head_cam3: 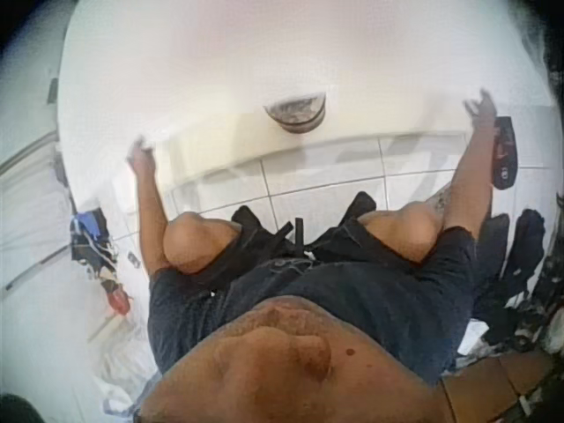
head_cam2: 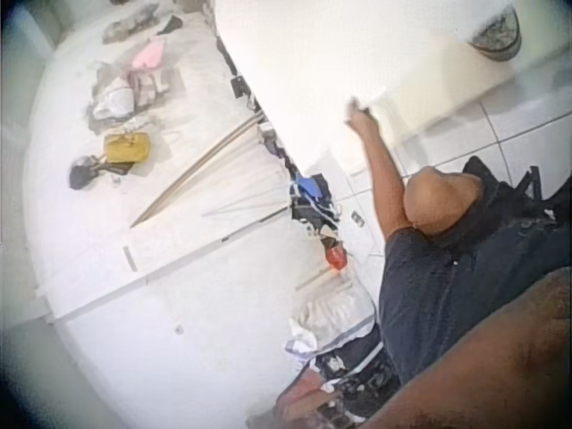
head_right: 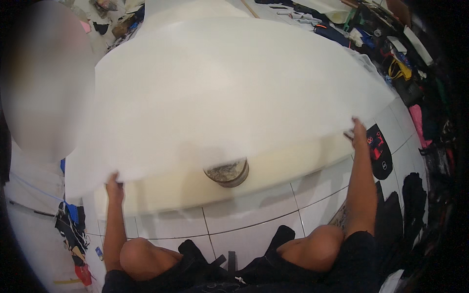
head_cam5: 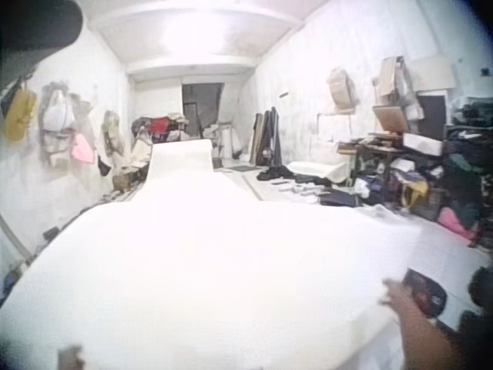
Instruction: The person spreads a white fabric layer over a large foam block on the floor, smoothes it out by hand, and then uses shears to cut the foam along a straight line using a wooden guide.
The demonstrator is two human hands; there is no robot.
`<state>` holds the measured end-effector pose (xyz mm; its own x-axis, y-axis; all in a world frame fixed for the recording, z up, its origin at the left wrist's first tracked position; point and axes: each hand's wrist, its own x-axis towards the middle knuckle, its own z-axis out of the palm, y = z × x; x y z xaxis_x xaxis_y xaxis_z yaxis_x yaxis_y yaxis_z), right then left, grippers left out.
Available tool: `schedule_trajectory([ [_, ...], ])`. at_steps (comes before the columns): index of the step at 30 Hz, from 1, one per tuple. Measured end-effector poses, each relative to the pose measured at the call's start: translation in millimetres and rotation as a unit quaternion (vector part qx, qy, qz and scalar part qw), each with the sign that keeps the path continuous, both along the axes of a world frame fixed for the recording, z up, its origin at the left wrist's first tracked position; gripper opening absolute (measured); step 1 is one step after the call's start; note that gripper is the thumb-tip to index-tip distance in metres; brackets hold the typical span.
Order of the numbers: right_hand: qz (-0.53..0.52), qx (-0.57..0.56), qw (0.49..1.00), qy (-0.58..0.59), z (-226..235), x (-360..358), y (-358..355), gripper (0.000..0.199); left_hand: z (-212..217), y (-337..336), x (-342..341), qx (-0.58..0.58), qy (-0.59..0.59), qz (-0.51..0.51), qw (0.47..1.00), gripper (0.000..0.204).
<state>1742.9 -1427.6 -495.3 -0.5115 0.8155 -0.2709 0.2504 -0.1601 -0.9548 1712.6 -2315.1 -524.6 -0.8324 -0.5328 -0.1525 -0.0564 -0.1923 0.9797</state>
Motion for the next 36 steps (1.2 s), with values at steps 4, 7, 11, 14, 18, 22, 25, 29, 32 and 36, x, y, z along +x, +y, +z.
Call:
schedule_trajectory([
  [4,0.04,-0.021,0.993,-0.107,-34,38,-23,0.046,-64,22,62,0.141,-0.075,0.013,0.987,0.007],
  [7,0.046,-0.005,0.983,-0.175,-45,47,-21,0.046,-94,17,82,0.154,-0.139,-0.033,0.978,0.016],
  [11,0.044,-0.041,0.972,-0.226,-76,53,-16,0.041,-106,35,91,0.163,-0.171,-0.035,0.971,0.024],
  [14,0.062,-0.034,0.961,-0.267,-92,51,-9,0.038,-99,39,102,0.159,-0.176,-0.041,0.971,0.027],
  [18,0.051,-0.013,0.959,-0.277,-90,45,-17,0.036,-82,29,108,0.168,-0.133,-0.004,0.977,0.033],
  [22,0.056,-0.017,0.963,-0.265,-86,47,-18,0.036,-86,-2,95,0.24,-0.026,0.085,0.967,0.033],
  [25,0.07,-0.036,0.966,-0.247,-82,43,-21,0.037,-91,-44,89,0.261,0.01,0.115,0.958,0.034],
  [29,0.097,-0.056,0.974,-0.199,-88,48,-23,0.038,-72,-57,62,0.146,0.057,0.108,0.982,0.046],
  [32,0.082,-0.058,0.979,-0.178,-83,57,-23,0.041,-10,-21,40,0.063,0.106,0.12,0.985,0.053],
  [36,0.101,-0.053,0.986,-0.125,-83,61,-30,0.05,22,-16,38,0.043,0.134,0.141,0.98,0.054],
])
